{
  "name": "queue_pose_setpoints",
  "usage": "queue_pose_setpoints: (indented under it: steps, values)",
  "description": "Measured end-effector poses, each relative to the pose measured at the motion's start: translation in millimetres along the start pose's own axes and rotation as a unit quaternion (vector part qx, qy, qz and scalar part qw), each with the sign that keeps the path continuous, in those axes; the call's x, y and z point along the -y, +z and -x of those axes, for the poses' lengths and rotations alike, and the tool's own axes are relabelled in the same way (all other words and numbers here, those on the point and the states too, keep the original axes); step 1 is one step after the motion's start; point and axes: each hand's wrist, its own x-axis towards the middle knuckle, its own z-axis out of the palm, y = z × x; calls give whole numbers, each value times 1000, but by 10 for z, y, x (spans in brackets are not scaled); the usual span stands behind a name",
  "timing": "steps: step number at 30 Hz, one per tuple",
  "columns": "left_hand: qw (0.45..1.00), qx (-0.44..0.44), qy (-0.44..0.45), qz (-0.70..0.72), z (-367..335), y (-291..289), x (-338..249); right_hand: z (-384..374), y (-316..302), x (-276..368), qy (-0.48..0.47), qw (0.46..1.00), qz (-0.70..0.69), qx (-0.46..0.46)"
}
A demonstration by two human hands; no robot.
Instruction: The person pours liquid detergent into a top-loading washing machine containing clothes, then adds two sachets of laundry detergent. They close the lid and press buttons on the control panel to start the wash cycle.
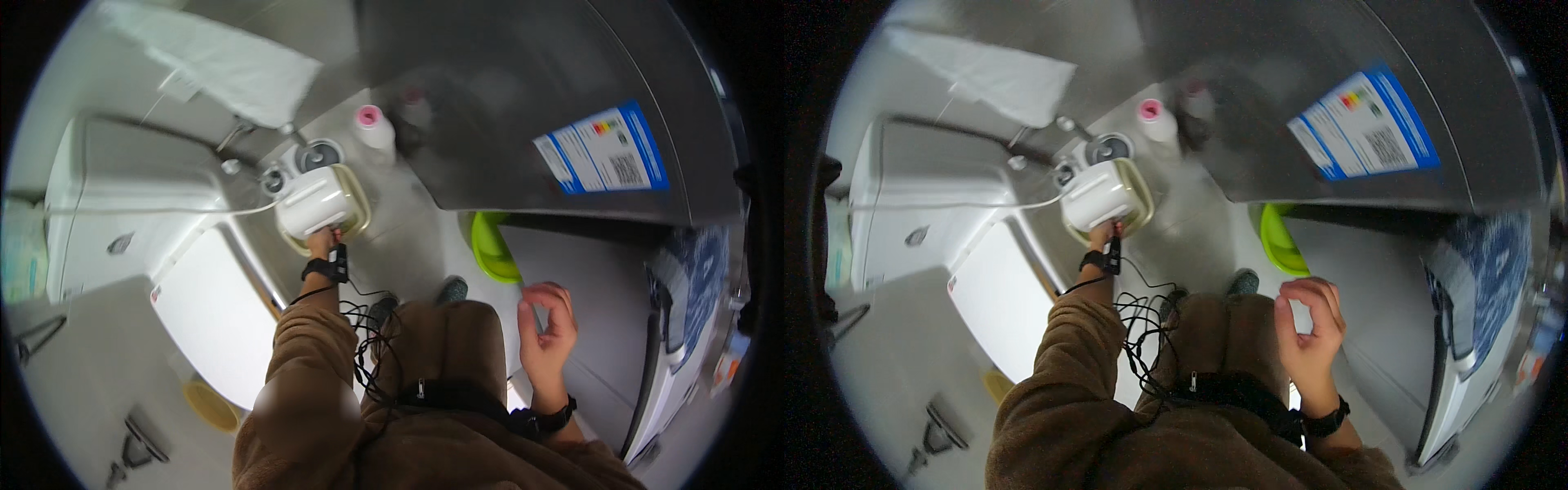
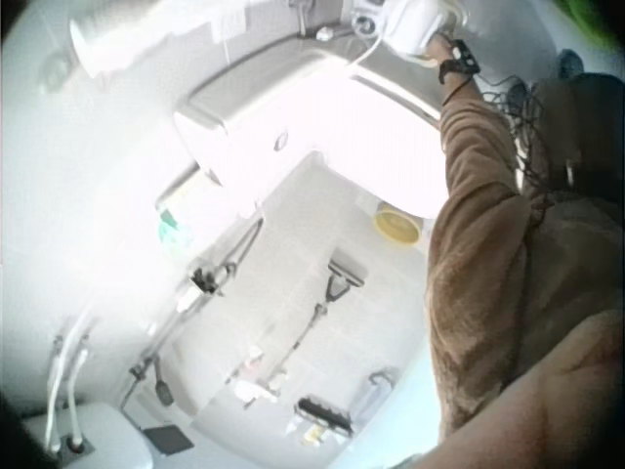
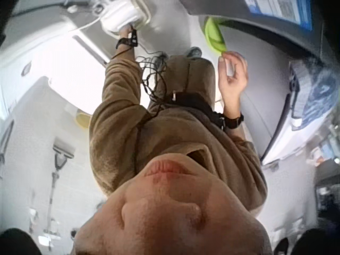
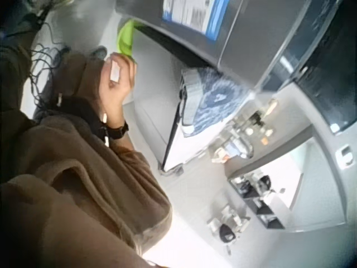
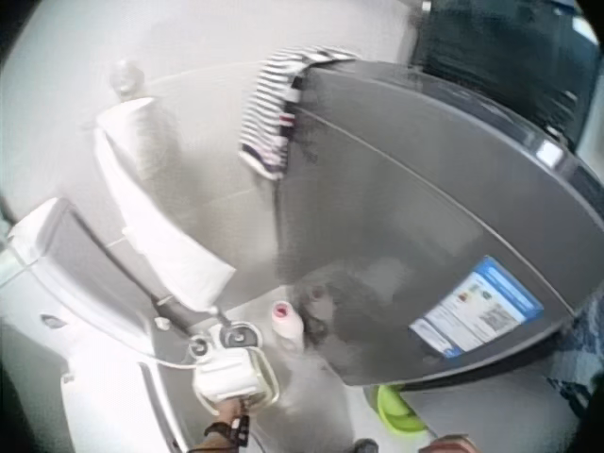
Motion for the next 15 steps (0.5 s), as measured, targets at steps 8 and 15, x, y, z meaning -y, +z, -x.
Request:
queue_pose_setpoints:
  steps: [8,15]
  values:
    - [755,65,401,-514,-1,-245,-298,410,-332,-803,55,997,40,-21]
    - [997,23,46,52,1324,123,-516,831,-743,-1223,-4,953,199,-230]
